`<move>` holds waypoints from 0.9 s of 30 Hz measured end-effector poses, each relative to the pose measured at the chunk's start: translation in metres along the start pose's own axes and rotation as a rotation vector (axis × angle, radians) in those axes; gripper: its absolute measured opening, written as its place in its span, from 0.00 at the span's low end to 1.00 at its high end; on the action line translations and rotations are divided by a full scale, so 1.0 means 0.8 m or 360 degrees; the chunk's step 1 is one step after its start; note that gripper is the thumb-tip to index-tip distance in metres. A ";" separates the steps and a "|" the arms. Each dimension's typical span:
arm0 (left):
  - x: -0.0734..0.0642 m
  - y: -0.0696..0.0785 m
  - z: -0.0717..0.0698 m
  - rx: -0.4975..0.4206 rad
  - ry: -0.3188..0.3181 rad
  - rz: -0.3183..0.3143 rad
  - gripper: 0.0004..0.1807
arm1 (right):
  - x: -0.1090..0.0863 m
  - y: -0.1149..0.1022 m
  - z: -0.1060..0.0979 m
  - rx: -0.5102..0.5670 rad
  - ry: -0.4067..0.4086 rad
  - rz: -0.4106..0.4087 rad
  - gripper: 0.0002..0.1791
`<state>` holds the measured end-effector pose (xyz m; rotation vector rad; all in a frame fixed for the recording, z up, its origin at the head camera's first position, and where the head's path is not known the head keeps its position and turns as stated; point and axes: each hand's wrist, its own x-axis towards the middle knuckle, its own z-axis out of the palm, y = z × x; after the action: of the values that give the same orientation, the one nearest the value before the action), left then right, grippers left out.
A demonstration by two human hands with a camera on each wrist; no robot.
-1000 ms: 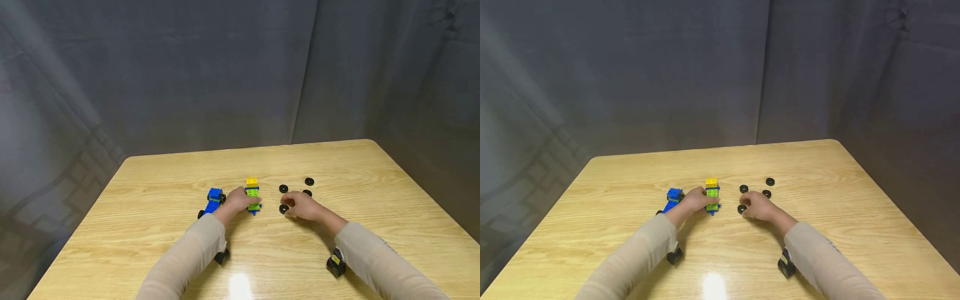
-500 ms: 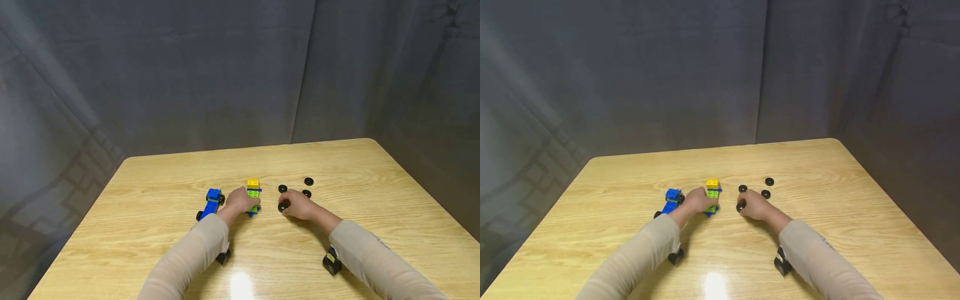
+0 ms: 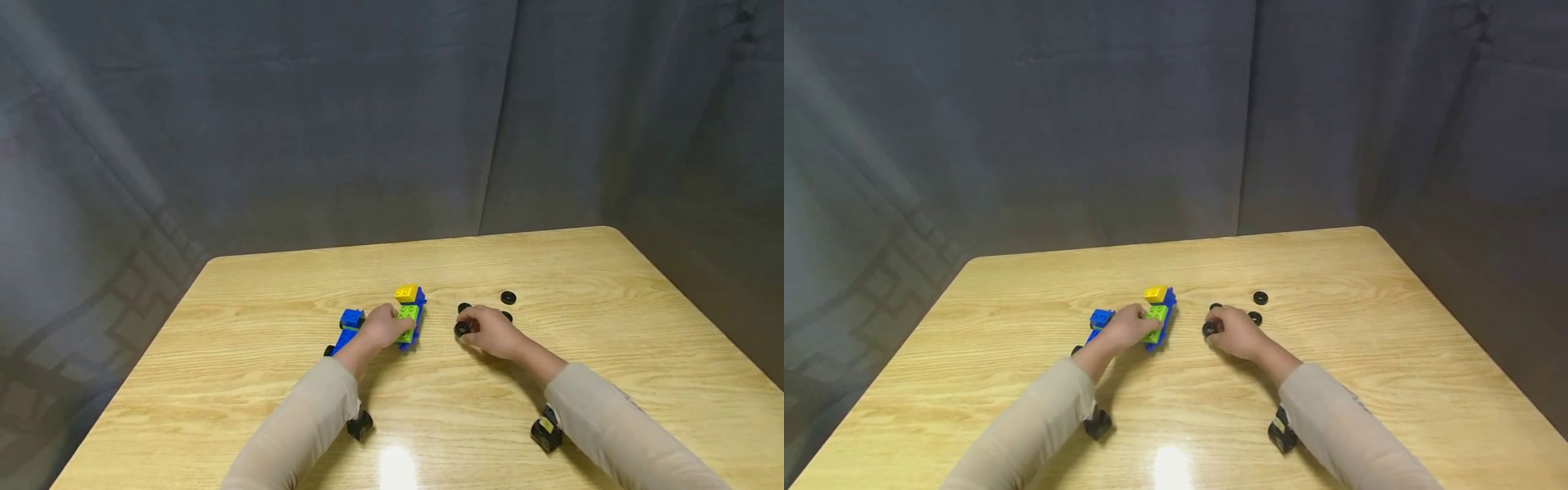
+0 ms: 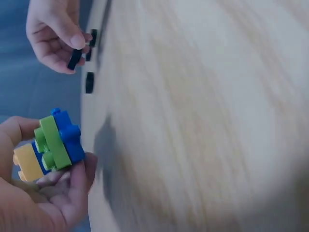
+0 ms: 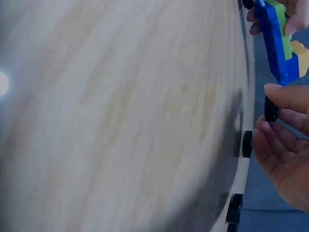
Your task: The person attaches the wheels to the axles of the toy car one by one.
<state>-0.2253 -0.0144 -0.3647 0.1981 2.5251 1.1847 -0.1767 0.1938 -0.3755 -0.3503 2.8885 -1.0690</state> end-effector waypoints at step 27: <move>-0.031 -0.005 -0.009 -0.0711 -0.0328 0.0128 0.20 | 0.007 -0.036 0.006 0.0583 0.0294 -0.0062 0.15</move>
<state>-0.2050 -0.0285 -0.3572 0.2918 2.0348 1.6306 -0.1762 0.1682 -0.3598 -0.3027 2.7574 -1.6813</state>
